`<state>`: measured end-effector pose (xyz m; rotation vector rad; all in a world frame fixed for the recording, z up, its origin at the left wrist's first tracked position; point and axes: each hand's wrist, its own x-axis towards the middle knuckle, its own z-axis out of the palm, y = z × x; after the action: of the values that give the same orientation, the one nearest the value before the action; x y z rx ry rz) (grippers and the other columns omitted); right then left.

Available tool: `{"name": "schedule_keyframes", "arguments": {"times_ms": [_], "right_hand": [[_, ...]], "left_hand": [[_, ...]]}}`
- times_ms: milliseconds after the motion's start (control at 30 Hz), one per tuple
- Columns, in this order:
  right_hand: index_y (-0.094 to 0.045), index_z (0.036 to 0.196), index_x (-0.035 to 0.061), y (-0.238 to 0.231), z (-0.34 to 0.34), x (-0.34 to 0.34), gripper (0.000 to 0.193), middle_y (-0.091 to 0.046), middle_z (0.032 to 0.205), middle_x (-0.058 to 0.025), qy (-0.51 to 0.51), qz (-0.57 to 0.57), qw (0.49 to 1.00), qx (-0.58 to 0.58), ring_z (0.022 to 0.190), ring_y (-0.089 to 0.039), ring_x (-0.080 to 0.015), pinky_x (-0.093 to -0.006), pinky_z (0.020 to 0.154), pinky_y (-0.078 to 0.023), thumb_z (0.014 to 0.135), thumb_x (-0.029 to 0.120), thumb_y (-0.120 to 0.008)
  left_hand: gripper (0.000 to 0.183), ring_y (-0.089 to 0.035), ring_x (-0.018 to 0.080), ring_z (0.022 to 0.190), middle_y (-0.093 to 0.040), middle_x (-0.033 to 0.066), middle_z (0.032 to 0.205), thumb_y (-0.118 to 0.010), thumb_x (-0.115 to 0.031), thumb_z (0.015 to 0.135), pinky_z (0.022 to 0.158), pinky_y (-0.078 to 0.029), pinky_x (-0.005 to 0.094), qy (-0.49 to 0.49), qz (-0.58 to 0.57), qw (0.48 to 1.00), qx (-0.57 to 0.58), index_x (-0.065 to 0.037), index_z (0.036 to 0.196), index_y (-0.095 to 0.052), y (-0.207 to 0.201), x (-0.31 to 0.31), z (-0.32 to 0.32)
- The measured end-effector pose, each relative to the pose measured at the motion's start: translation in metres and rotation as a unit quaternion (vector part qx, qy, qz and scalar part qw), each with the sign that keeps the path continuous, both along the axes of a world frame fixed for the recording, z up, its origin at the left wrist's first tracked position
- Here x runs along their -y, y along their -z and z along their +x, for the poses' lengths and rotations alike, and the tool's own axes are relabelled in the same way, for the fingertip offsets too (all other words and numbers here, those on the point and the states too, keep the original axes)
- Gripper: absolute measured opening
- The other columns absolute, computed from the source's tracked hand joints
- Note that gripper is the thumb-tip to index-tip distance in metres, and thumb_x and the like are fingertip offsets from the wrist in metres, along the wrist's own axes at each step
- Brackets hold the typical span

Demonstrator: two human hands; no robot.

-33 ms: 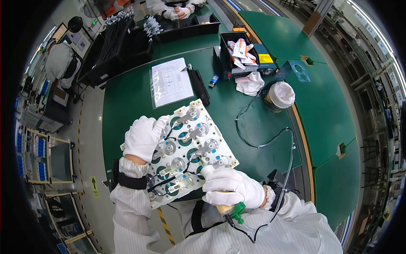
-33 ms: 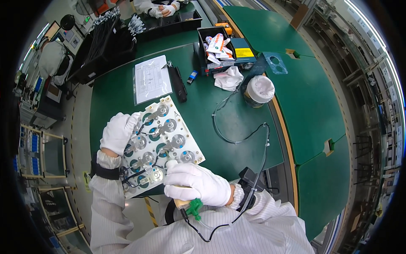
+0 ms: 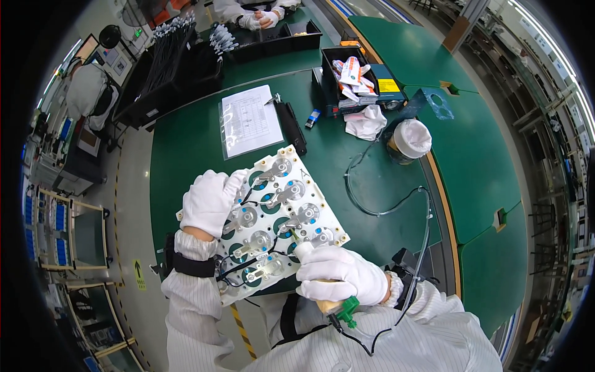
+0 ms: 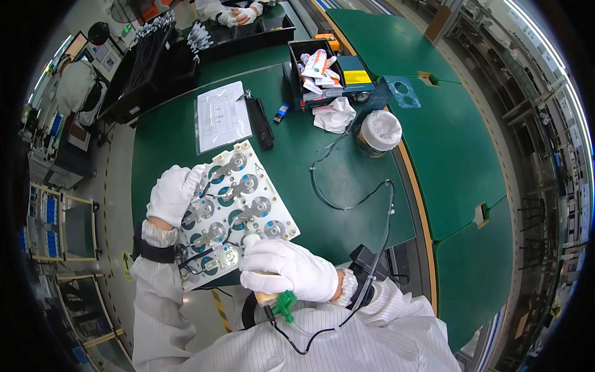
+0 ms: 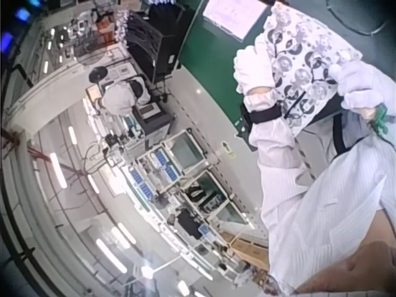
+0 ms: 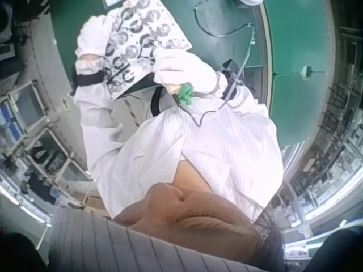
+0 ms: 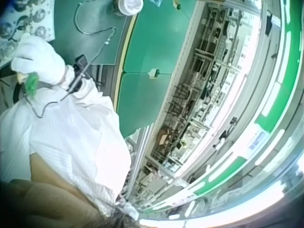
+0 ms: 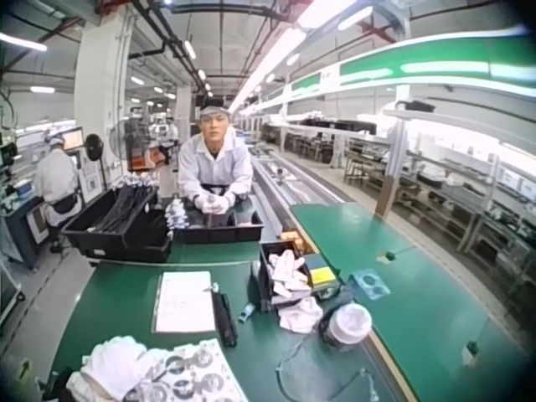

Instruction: The person receives a battery pack, marks the top plate with a pen, and tightens a bolt with a torque wrench. They then apply glue to the connections using a dispenser before moving the battery pack to the side.

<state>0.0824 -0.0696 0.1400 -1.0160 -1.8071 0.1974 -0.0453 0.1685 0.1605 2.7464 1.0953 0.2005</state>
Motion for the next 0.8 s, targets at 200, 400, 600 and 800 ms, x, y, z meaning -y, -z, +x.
{"name": "schedule_keyframes", "arguments": {"times_ms": [200, 400, 600, 800], "right_hand": [[-0.054, 0.110, 0.0082, -0.008, -0.001, 0.002, 0.045, -0.054, 0.106, -0.0116, 0.017, 0.007, 1.000, 0.019, 0.090, -0.057, -0.0296, -0.0375, 0.079, -0.051, 0.068, 0.010, -0.069], [-0.056, 0.106, 0.0037, -0.024, 0.005, -0.002, 0.039, -0.059, 0.088, -0.0111, 0.057, 0.038, 0.997, -0.038, 0.078, -0.059, -0.0289, -0.0379, 0.073, -0.052, 0.069, 0.006, -0.070], [-0.047, 0.107, 0.0105, -0.020, 0.011, 0.020, 0.029, -0.058, 0.098, -0.0104, 0.168, -0.152, 0.804, -0.550, 0.096, -0.059, -0.0233, -0.0262, 0.057, -0.053, 0.084, 0.014, -0.065], [-0.049, 0.105, 0.0088, -0.020, 0.012, 0.021, 0.028, -0.059, 0.098, -0.0080, 0.123, -0.265, 0.735, -0.612, 0.087, -0.059, -0.0166, -0.0255, 0.062, -0.051, 0.083, 0.008, -0.066]], "left_hand": [[0.050, -0.057, 0.0374, 0.077, -0.057, 0.0176, 0.078, -0.043, -0.046, 0.095, 0.068, -0.044, 0.0465, -0.007, -0.006, 1.000, -0.005, -0.004, 0.071, -0.059, -0.002, 0.001, 0.001], [0.050, -0.057, 0.0375, 0.078, -0.057, 0.0177, 0.079, -0.043, -0.045, 0.095, 0.068, -0.044, 0.0464, -0.011, -0.003, 1.000, -0.008, -0.004, 0.072, -0.060, 0.002, -0.001, -0.005], [0.053, -0.058, 0.0368, 0.080, -0.058, 0.0173, 0.081, -0.042, -0.049, 0.094, 0.069, -0.045, 0.0462, -0.012, -0.011, 1.000, -0.016, -0.004, 0.074, -0.061, -0.001, 0.000, -0.002], [0.057, -0.059, 0.0354, 0.081, -0.059, 0.0166, 0.083, -0.042, -0.052, 0.093, 0.070, -0.047, 0.0461, -0.011, -0.016, 1.000, -0.023, -0.003, 0.074, -0.062, 0.000, -0.001, -0.001]]}}
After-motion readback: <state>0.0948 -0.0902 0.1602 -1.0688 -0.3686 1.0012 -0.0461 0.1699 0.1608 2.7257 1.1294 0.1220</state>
